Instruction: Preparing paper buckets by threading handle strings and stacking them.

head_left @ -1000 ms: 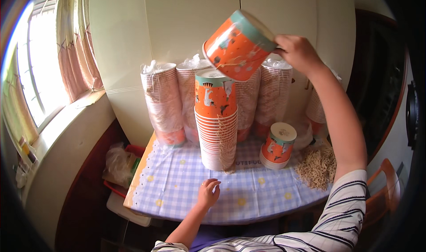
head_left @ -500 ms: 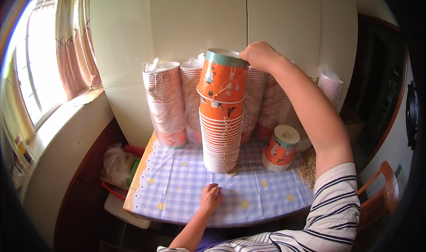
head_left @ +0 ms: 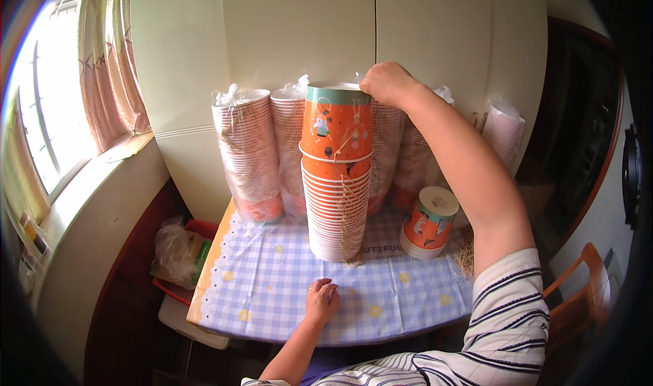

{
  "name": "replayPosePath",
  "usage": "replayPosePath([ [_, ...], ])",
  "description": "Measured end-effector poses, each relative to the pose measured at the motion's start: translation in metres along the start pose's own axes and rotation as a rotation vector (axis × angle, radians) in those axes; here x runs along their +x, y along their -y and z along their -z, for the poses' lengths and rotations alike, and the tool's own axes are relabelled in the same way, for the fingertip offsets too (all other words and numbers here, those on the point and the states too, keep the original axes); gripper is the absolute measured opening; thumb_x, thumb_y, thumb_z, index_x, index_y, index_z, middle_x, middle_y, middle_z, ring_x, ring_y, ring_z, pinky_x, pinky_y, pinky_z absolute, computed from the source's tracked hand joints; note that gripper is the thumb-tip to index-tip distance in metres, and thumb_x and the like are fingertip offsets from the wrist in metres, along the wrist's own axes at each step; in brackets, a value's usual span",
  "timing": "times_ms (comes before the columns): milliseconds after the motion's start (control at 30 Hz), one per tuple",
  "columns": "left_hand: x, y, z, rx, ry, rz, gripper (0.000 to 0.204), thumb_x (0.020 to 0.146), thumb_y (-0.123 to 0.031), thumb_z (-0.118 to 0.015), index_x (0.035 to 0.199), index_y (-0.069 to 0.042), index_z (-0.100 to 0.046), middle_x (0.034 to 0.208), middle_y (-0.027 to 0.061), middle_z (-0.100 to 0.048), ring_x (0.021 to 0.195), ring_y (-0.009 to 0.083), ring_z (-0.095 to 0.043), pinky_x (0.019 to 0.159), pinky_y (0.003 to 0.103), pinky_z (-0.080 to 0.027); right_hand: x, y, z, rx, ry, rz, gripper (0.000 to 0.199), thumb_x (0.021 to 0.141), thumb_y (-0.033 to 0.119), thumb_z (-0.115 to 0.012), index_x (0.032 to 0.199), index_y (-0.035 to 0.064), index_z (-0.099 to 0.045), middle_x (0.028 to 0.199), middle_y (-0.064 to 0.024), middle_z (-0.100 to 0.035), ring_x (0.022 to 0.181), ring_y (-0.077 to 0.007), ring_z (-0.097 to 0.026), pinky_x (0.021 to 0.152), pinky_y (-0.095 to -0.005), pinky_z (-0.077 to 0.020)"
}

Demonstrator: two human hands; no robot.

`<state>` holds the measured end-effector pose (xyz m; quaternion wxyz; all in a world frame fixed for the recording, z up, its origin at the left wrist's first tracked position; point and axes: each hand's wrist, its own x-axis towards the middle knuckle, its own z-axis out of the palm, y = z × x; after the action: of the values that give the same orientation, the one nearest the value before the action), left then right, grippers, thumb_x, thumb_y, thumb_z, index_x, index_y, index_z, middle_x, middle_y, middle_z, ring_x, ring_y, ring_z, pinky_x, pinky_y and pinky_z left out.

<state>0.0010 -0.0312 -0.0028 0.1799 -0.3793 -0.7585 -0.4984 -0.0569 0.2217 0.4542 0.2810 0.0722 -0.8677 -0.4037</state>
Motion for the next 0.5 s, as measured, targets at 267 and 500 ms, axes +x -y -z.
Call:
replayPosePath([
  [267,0.001,0.0,0.0,0.0,0.008,0.021,0.013,0.072,-0.002,-0.063,0.084,-0.005,-0.066,0.098,0.014,-0.062,0.091,0.0328,-0.059,0.08,0.04,-0.048,-0.004,0.011,-0.01,0.035,0.015,0.039,0.013,0.072,0.01,-0.057,0.07,0.0122,-0.07,0.076,-0.0087,-0.068,0.075,-0.0258,-0.068,0.064,-0.0369,-0.0546],
  [500,0.001,-0.001,0.0,0.004,0.013,0.018,0.013,0.072,-0.003,-0.063,0.084,-0.006,-0.066,0.099,0.0138,-0.062,0.091,0.0323,-0.059,0.08,0.04,-0.048,-0.01,0.016,-0.016,0.045,0.046,0.026,0.014,0.073,0.011,-0.057,0.071,0.0106,-0.07,0.076,-0.0096,-0.068,0.074,-0.0267,-0.068,0.063,-0.0383,-0.0547],
])
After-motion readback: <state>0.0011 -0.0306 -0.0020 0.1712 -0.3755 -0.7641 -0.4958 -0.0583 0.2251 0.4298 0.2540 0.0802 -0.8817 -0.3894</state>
